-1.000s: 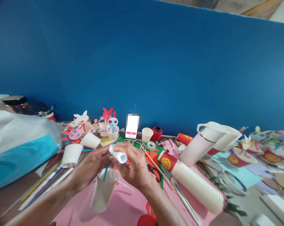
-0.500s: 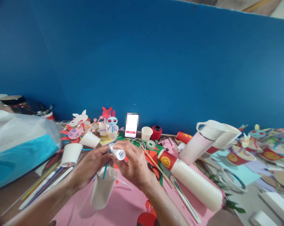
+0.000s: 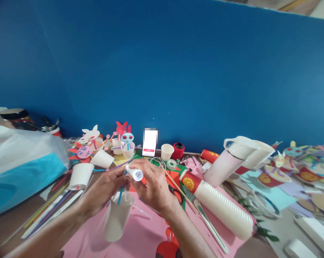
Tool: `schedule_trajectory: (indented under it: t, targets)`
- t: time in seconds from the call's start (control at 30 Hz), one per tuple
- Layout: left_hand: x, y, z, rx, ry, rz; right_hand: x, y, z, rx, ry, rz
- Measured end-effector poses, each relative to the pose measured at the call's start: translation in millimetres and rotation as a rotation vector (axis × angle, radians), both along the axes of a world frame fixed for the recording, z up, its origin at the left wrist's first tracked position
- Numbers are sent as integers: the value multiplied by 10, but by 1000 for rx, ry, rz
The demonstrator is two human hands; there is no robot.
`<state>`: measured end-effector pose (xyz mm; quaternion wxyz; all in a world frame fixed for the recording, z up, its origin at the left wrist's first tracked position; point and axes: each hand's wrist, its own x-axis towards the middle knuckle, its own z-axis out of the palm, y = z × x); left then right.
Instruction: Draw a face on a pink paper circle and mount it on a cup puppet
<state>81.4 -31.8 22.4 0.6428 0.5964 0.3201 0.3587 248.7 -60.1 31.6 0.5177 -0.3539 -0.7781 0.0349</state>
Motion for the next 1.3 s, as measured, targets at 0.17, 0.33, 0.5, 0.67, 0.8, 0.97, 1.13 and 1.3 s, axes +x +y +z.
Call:
schedule_trajectory:
  t: [0.17, 0.33, 0.5, 0.67, 0.8, 0.97, 1.13, 1.3]
  targets:
    - [15, -7, 1, -22, -38, 11, -41, -18, 14, 1, -5, 13]
    - [29, -24, -21, -30, -34, 21, -21, -7, -11, -8, 4, -1]
    - [-3, 12, -16, -7, -9, 5, 3, 12, -20, -10, -3, -6]
    - [-8, 25, -9, -1, -2, 3, -34, -4, 5, -3, -7, -2]
    - [5, 4, -14, 8, -17, -2, -37, -6, -11, 9, 13, 1]
    - [-7, 4, -30, 7, -6, -12, 10, 9, -36, -17, 18, -23]
    - [-18, 27, -22, 2, -5, 9, 7, 8, -28, -46, 6, 4]
    - [0, 8, -23, 26, -9, 31, -31, -11, -7, -28, 22, 5]
